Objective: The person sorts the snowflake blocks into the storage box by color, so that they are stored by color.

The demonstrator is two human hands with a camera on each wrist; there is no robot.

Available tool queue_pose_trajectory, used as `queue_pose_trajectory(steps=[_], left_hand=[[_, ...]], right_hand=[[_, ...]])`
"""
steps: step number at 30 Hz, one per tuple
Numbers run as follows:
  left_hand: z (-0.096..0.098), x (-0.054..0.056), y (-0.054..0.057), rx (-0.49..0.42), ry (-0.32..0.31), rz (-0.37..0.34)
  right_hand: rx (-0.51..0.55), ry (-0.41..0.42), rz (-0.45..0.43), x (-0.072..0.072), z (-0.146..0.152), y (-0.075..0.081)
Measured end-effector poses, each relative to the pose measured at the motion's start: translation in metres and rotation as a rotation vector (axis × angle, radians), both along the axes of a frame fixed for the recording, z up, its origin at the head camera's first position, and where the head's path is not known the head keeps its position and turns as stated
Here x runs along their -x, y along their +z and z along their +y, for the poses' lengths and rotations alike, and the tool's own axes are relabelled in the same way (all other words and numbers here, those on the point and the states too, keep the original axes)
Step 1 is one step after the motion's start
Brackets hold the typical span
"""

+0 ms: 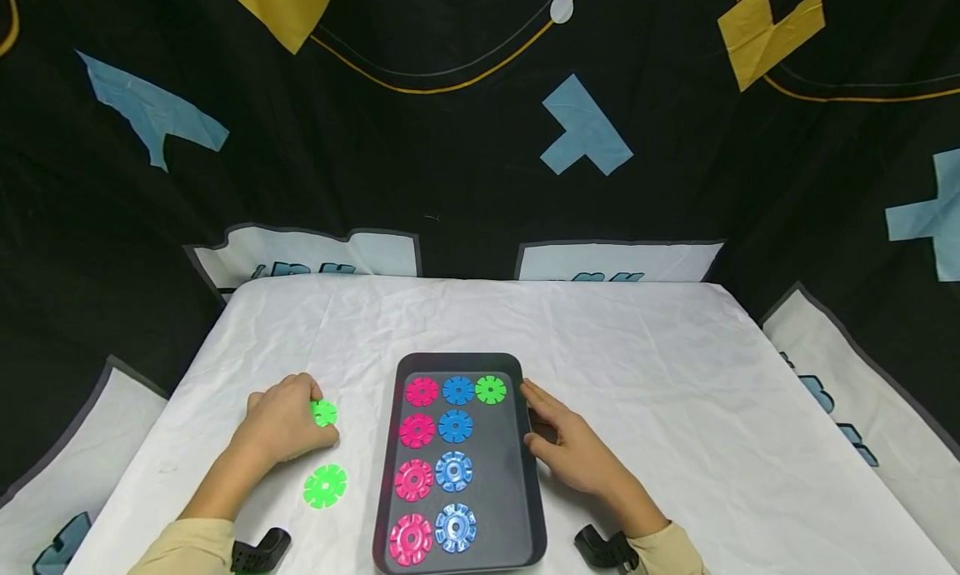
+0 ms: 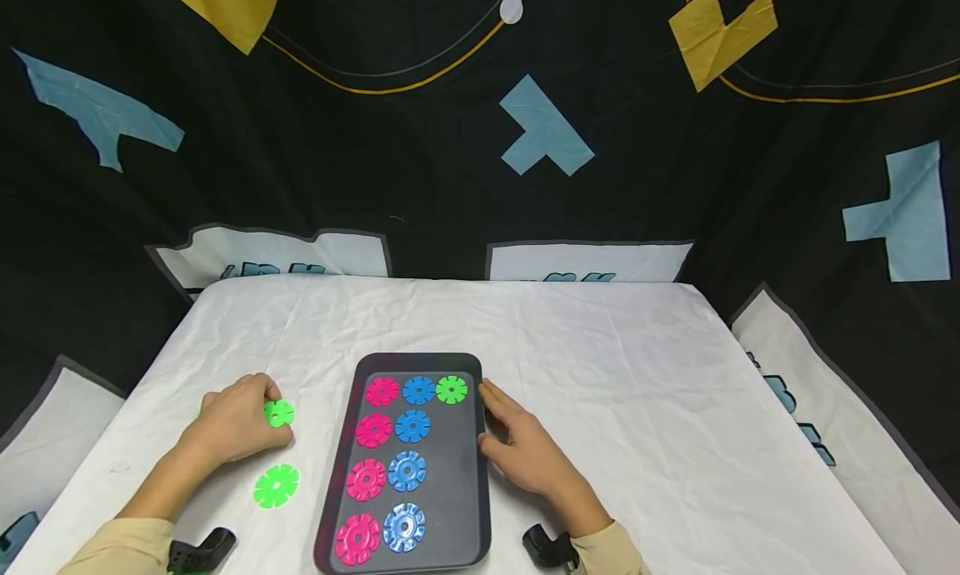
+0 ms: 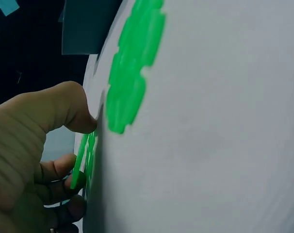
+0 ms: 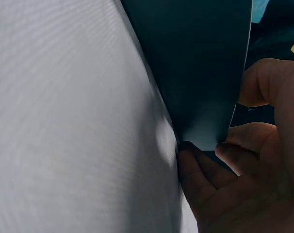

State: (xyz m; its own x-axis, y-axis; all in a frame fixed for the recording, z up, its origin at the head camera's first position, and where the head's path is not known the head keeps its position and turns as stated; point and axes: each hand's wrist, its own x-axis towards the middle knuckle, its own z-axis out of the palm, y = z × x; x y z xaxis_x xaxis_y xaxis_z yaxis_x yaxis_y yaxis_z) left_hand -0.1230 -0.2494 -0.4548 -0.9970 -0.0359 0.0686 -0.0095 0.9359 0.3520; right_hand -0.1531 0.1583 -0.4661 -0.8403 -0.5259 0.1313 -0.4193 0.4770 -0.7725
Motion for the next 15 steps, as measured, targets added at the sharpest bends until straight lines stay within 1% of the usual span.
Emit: queue_pose_trajectory(steps=[3, 8, 11, 15], left_hand=[[0.002, 0.001, -0.001, -0.003, -0.019, 0.022], [0.006, 0.002, -0.001, -0.036, -0.028, 0.057], [0.009, 0.004, 0.003, -0.061, -0.028, 0.084], [0.016, 0.008, 0.01, -0.091, -0.034, 0.11]], right_hand=[[-0.002, -0.001, 0.001, 0.0, 0.0, 0.001], [0.008, 0.007, -0.001, 0.0, 0.0, 0.001], [0.011, 0.009, 0.006, 0.0, 0.0, 0.0], [0.014, 0.014, 0.006, -0.001, -0.001, 0.0]])
